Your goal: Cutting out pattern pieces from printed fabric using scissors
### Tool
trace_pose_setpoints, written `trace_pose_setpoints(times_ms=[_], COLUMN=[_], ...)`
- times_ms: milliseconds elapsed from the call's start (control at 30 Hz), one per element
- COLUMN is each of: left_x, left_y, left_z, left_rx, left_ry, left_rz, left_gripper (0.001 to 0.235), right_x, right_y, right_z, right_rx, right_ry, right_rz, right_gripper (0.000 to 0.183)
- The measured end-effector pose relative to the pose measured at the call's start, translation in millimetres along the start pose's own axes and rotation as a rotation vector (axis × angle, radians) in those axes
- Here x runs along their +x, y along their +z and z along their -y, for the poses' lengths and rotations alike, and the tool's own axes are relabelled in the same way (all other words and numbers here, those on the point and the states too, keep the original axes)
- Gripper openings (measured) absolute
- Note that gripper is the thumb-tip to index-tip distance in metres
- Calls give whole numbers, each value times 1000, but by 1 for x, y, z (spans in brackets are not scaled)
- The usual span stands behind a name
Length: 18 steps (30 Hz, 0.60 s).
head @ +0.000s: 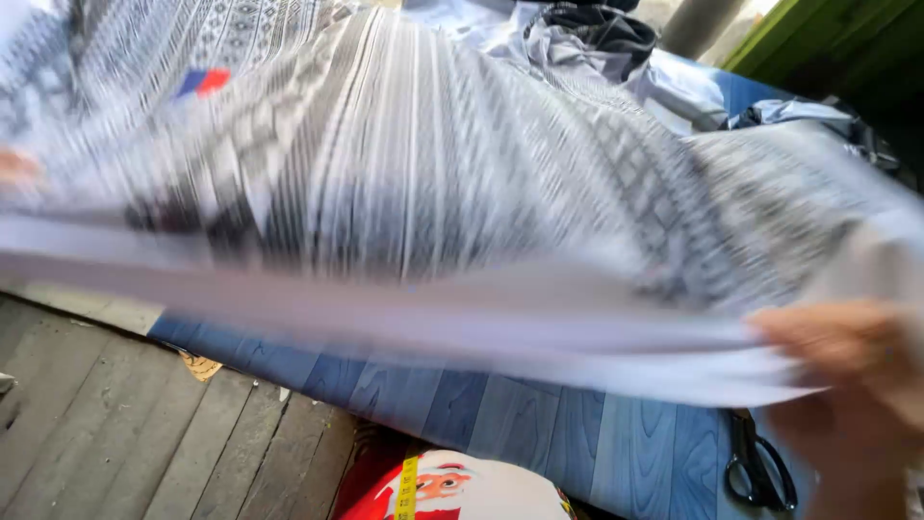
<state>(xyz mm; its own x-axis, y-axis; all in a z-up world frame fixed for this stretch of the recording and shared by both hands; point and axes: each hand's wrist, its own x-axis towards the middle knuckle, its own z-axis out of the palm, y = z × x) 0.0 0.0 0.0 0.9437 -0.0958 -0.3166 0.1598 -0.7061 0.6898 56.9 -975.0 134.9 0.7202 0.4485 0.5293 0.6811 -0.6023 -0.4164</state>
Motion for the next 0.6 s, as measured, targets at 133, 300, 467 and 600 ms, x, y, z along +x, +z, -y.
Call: trace_pose_setpoints(times_ms=[133, 300, 467, 600], left_x=[-37, -80, -81, -59], left_y=[146, 242, 251, 247], left_z=[-130, -162, -148, -89], left_rx=[113, 448, 504, 806], left_ry=[21, 81, -251, 52], left_rz=[-184, -255, 45, 298], left_gripper=[67, 88, 92, 56], right_x=[-49, -116, -136, -150], right_y=[89, 162, 166, 157], right_z=[16, -13, -3, 7], right_rx=[-89, -70, -120, -134], right_ry=[-121, -7, 87, 107], right_rz=[-85, -11, -50, -43], right_gripper=[16, 27, 48, 52])
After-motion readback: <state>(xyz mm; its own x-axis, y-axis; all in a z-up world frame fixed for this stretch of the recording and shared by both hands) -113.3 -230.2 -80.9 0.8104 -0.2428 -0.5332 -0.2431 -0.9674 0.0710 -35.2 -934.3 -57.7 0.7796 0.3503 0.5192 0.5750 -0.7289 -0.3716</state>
